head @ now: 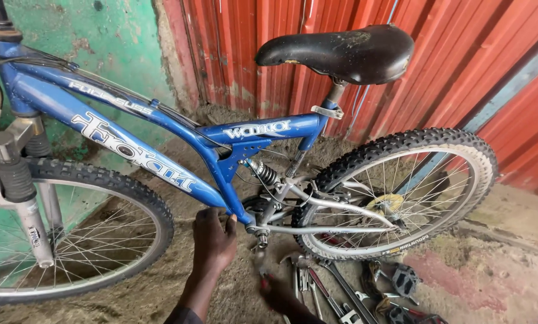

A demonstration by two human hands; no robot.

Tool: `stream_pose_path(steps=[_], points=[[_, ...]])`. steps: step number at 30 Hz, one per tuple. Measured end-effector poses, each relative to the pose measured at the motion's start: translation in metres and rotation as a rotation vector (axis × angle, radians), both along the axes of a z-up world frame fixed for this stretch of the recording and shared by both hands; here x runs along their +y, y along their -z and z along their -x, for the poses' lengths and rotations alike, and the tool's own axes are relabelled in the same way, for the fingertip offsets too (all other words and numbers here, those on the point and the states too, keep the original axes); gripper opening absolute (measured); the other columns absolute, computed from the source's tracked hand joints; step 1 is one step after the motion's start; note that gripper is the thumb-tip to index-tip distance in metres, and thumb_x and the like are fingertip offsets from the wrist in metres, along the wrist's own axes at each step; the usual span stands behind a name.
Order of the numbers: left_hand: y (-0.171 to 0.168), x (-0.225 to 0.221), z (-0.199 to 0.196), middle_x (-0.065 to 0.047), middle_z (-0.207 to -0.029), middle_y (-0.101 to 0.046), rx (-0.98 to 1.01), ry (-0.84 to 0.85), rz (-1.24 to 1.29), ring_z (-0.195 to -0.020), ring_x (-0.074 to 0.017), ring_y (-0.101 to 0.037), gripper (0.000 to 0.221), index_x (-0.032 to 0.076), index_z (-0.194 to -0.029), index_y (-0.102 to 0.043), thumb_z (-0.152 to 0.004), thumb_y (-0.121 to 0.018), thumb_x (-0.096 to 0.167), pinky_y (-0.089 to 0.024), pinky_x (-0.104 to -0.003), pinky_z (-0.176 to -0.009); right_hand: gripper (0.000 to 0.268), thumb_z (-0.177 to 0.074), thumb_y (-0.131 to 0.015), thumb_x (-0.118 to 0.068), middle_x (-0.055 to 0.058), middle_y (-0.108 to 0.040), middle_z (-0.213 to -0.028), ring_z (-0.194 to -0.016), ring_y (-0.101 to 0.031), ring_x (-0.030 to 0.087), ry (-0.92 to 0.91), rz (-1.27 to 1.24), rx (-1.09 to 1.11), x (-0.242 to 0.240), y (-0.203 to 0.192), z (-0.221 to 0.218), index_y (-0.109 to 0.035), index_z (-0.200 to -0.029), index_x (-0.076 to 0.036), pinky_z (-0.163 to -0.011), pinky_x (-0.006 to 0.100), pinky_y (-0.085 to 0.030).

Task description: Repairing a bicycle pedal by applying lubricant and using pliers to adjust the mechanism

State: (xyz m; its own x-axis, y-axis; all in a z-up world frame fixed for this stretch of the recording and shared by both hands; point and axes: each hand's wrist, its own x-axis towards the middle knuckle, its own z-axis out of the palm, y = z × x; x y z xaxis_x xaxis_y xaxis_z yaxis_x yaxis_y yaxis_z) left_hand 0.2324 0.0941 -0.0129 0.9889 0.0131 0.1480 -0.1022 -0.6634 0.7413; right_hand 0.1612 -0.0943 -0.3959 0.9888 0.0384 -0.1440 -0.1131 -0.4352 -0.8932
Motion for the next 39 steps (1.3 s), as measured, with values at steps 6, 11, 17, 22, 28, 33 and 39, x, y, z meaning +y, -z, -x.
stream_pose_path(steps=[6, 11, 17, 22, 28, 33, 39], points=[[-0.003, -0.007, -0.003, -0.02, -0.123, -0.06, -0.008, -0.011, -0.029, -0.113, -0.0387, -0.055, 0.028, 0.011, -0.113, -0.066, -0.093, -0.066, 0.031, -0.046, -0.054, -0.094, 0.022, -0.091, -0.062, -0.018, 0.007, -0.074, -0.1, -0.076, -0.071, 0.016, 0.166, 0.049, -0.135, 0.005, -0.199, 0.007, -0.072, -0.11, -0.014, -0.061, 0.031, -0.054], [0.01, -0.019, 0.001, -0.017, -0.125, -0.063, -0.157, 0.044, -0.224, -0.119, -0.0405, -0.055, 0.04, 0.011, -0.119, -0.065, -0.092, -0.067, 0.04, -0.043, -0.058, -0.097, 0.029, -0.101, -0.052, -0.031, 0.006, -0.081, -0.095, -0.074, -0.078, 0.017, 0.822, 0.025, -0.415, -0.048, -0.324, -0.006, -0.073, -0.111, -0.014, -0.061, 0.033, -0.06], [0.016, -0.036, 0.016, -0.012, -0.127, -0.069, 0.175, 0.356, -0.183, -0.111, -0.0322, -0.068, 0.04, 0.016, -0.129, -0.061, -0.097, -0.063, 0.04, -0.057, -0.047, -0.091, 0.034, -0.092, -0.068, -0.035, 0.012, -0.069, -0.116, -0.096, -0.076, 0.027, 0.599, 0.276, -0.15, -0.096, -0.345, -0.013, -0.064, -0.117, -0.013, -0.079, 0.046, -0.056], [0.027, -0.057, 0.037, -0.014, -0.148, -0.054, 0.205, 0.571, -0.212, -0.132, -0.0358, -0.056, 0.055, 0.018, -0.148, -0.049, -0.095, -0.064, 0.018, -0.05, -0.051, -0.106, 0.063, -0.092, -0.07, -0.028, 0.015, -0.055, -0.138, -0.115, -0.064, 0.037, 0.046, 0.447, -0.252, -0.072, -0.39, 0.019, -0.048, -0.149, -0.015, -0.09, 0.051, -0.056], [0.048, -0.064, 0.031, -0.014, -0.149, -0.054, 0.151, 0.611, -0.231, -0.13, -0.0388, -0.055, 0.059, 0.017, -0.15, -0.044, -0.094, -0.064, 0.016, -0.05, -0.053, -0.102, 0.075, -0.091, -0.074, -0.03, 0.022, -0.056, -0.137, -0.11, -0.066, 0.045, -0.013, 0.502, -0.198, -0.07, -0.381, 0.002, -0.036, -0.154, -0.016, -0.084, 0.057, -0.057], [0.074, -0.066, 0.03, -0.013, -0.164, -0.031, 0.27, 0.585, -0.233, -0.142, -0.035, -0.045, 0.083, 0.014, -0.161, -0.021, -0.094, -0.068, 0.024, -0.043, -0.045, -0.112, 0.062, -0.088, -0.073, -0.025, 0.012, -0.048, -0.15, -0.11, -0.064, 0.043, 0.028, 0.629, -0.301, -0.054, -0.371, -0.005, -0.048, -0.144, -0.012, -0.073, 0.06, -0.056], [0.094, -0.085, 0.047, -0.005, -0.175, -0.002, 0.305, 0.702, -0.213, -0.146, -0.0377, -0.035, 0.097, 0.025, -0.165, -0.003, -0.091, -0.065, 0.012, -0.036, -0.047, -0.113, 0.055, -0.088, -0.07, -0.047, 0.021, -0.049, -0.133, -0.112, -0.059, 0.045, -0.151, 0.987, -0.172, -0.081, -0.304, -0.012, -0.057, -0.125, -0.008, -0.08, 0.058, -0.056]])
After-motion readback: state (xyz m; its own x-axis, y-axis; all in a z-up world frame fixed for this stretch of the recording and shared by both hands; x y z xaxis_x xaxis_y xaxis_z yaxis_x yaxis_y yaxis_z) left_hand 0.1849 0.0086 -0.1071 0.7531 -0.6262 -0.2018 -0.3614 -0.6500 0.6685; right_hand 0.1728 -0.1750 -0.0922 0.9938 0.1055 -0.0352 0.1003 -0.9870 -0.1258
